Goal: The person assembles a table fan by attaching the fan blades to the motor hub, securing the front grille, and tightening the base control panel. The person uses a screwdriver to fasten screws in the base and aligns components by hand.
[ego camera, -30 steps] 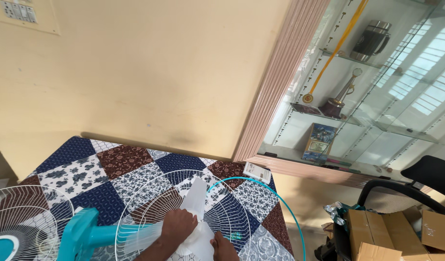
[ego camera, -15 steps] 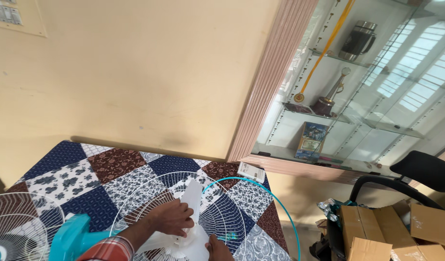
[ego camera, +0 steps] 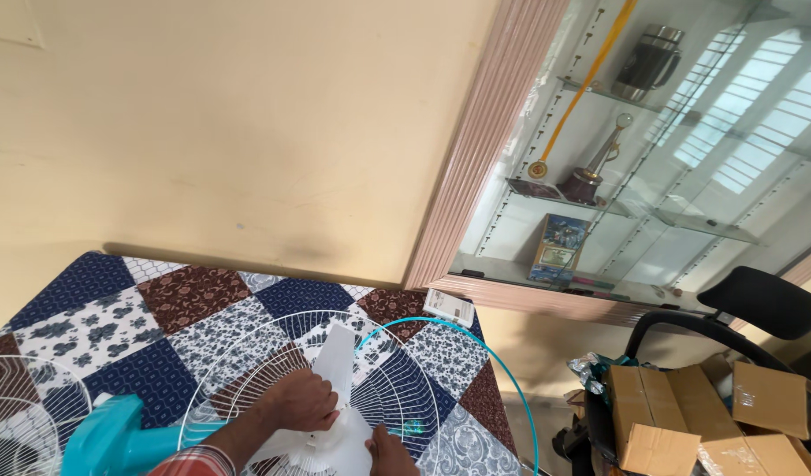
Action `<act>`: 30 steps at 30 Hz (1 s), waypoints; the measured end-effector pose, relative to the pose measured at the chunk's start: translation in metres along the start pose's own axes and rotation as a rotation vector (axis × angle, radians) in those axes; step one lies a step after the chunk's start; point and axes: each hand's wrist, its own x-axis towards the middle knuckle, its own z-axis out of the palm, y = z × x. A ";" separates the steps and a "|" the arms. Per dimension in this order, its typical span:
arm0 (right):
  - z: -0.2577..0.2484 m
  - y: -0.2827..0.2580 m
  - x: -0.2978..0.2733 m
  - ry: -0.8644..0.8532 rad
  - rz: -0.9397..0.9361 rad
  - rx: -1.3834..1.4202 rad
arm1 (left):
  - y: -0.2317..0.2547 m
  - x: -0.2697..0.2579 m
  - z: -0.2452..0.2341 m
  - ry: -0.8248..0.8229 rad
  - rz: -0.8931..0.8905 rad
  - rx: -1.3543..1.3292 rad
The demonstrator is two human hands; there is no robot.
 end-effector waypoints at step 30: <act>-0.023 -0.032 -0.016 0.074 0.072 -0.098 | 0.031 -0.019 -0.043 -0.254 -0.227 0.081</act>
